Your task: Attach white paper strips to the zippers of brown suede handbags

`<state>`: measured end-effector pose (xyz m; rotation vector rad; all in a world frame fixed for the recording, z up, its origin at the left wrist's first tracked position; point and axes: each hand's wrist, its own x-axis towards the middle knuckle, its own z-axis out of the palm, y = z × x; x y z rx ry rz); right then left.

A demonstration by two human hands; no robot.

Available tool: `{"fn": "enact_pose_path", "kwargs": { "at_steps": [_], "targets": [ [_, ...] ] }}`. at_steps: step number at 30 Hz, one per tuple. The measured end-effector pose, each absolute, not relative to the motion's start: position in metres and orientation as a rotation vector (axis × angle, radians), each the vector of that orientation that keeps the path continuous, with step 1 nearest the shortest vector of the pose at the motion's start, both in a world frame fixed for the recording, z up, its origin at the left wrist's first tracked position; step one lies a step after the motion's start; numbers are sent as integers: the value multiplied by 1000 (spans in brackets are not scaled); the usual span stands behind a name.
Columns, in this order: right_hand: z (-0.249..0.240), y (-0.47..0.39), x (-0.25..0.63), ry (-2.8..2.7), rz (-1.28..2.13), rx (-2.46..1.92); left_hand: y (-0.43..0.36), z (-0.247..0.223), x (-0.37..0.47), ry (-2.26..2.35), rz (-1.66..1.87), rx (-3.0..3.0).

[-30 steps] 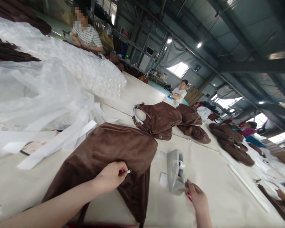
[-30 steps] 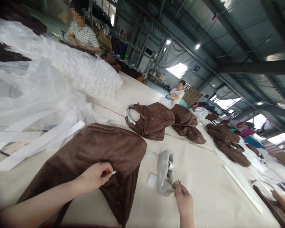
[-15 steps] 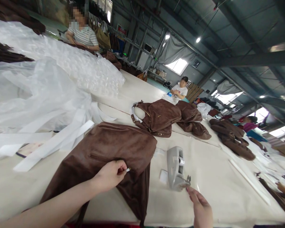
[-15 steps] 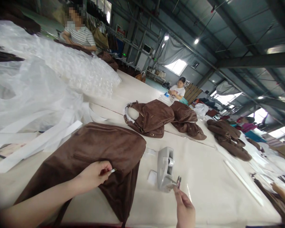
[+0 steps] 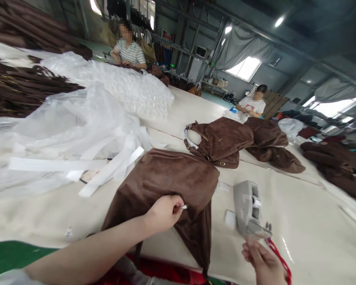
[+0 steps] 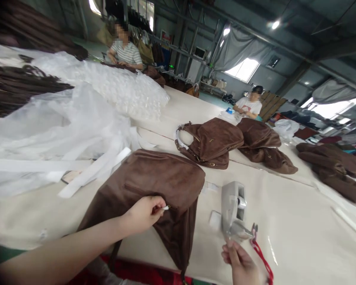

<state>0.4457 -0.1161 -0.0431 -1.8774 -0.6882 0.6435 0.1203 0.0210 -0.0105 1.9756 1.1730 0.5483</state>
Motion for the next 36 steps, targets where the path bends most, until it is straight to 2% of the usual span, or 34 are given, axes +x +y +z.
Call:
{"fn": "enact_pose_path", "kwargs": {
  "at_steps": [4,10,19,27,36],
  "targets": [
    [-18,-79,342,-737,1122,-1520,17,-12,118,1137,593,2127],
    [-17,-37,267,-889,1394,-1415,13,-18,114,1148,595,2282],
    [-28,-33,270,-879,1418,-1476,9,-4,114,1133,455,2374],
    [-34,-37,268,-963,1418,-1454,20,-6,112,1006,480,1840],
    [-33,-26,265,-1028,1273,-1542,11,1,113,1045,666,1913]
  ]
}}
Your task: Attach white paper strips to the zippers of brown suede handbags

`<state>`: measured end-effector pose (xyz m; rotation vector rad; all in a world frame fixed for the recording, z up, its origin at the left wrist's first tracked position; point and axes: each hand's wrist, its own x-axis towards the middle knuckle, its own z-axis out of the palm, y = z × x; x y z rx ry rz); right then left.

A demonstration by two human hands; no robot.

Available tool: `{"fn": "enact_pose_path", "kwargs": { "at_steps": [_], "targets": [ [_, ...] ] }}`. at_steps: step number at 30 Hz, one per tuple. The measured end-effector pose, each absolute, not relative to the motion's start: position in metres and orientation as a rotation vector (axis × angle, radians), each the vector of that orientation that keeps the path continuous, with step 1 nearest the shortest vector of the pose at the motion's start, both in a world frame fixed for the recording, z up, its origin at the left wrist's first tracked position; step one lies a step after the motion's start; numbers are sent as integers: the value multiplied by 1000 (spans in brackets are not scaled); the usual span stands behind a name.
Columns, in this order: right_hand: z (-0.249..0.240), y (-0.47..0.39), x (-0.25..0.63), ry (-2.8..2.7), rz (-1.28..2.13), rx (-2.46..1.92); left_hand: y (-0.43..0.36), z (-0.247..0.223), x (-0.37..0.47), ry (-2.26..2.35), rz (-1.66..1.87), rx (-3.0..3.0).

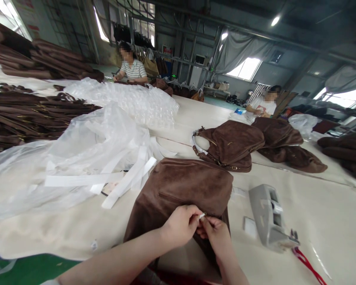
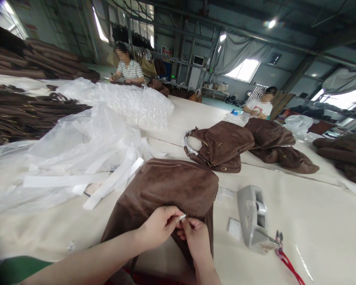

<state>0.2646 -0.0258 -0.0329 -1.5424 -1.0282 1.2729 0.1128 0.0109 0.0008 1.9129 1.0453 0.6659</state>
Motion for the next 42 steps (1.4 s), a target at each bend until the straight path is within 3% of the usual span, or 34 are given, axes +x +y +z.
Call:
{"fn": "enact_pose_path", "kwargs": {
  "at_steps": [5,13,22,42],
  "targets": [
    [-29,-25,262,-894,1229,-1556,5,1,113,1052,721,1999],
    [-24,-36,252,-479,1436,-1080,-3,0,116,1024,820,2021],
    [-25,-41,247,-317,1402,-1076,2,7,115,1171,706,2054],
    [-21,-42,252,-330,1460,-984,-1,0,114,996,1033,2312]
  ]
}}
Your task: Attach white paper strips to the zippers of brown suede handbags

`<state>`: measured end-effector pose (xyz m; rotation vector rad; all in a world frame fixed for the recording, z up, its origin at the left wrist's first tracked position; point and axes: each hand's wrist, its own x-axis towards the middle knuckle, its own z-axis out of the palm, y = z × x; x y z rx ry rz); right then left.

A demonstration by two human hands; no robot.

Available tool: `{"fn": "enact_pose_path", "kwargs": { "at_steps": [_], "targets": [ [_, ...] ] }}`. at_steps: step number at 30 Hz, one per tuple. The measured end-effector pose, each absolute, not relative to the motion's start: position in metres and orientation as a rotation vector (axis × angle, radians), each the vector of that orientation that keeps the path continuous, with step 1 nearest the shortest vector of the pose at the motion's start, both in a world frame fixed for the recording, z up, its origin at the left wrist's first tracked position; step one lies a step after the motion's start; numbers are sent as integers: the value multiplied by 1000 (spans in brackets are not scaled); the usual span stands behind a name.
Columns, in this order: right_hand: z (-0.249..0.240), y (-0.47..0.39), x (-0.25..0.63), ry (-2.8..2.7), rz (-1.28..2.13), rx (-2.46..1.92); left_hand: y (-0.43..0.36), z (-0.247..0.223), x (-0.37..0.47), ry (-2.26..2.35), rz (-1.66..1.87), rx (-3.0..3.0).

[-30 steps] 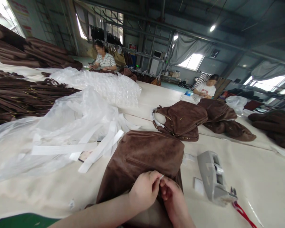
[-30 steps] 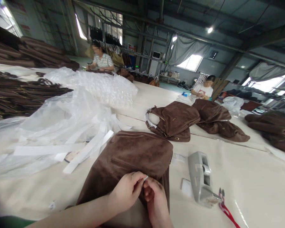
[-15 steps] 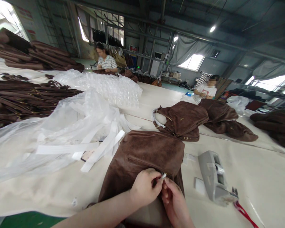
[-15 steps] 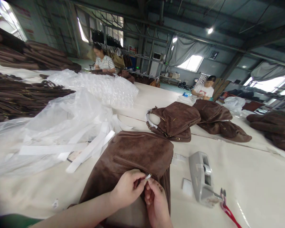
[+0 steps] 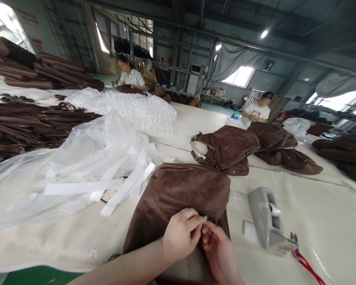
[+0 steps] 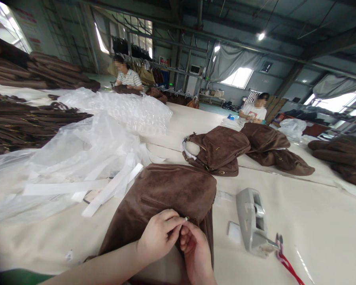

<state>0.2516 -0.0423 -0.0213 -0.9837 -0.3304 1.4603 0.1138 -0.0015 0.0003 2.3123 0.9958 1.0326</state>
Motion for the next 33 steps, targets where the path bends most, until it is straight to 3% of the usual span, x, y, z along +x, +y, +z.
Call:
{"fn": "enact_pose_path", "kwargs": {
  "at_steps": [9,17,27,33],
  "targets": [
    [-38,-37,244,-551,1266,-1320,3,16,109,1106,1006,2132],
    [-34,-35,244,-1480,467,-1899,43,43,99,1166,816,2155],
    [-41,-22,235,-1721,345,-1840,83,40,124,932,242,2582],
    [-50,-30,224,-1797,19,-1878,93,51,145,841,-86,2875]
  ]
}}
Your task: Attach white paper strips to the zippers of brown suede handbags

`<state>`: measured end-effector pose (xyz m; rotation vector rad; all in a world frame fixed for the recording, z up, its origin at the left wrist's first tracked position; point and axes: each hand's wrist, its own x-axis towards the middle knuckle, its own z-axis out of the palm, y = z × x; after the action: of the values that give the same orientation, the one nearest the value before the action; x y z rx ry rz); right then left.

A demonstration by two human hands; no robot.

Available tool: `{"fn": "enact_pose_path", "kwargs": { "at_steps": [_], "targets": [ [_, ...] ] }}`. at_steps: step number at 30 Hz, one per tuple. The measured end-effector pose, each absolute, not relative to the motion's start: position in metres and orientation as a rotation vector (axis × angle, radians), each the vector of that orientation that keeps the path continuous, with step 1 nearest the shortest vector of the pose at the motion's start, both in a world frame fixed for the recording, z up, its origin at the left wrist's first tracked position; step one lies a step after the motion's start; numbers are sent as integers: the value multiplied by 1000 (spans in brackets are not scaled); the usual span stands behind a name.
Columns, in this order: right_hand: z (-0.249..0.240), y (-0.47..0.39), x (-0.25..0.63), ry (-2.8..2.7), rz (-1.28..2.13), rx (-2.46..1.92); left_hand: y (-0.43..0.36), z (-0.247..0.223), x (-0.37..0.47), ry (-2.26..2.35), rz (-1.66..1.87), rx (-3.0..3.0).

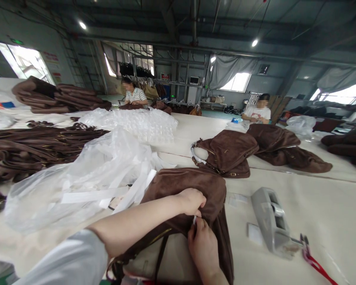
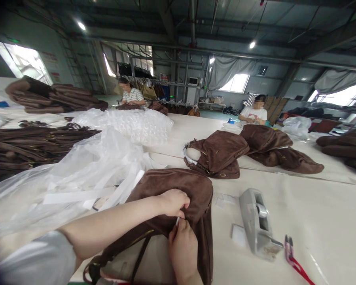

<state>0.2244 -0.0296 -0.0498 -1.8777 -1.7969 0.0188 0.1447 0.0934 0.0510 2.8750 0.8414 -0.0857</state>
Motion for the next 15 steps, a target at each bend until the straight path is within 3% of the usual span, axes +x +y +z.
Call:
{"fn": "enact_pose_path", "kwargs": {
  "at_steps": [7,15],
  "targets": [
    [-47,-25,227,-1830,37,-1838,78,44,156,663,-226,3196],
    [-52,-26,260,-1730,-6,-1986,82,37,142,801,41,3000]
  ]
}}
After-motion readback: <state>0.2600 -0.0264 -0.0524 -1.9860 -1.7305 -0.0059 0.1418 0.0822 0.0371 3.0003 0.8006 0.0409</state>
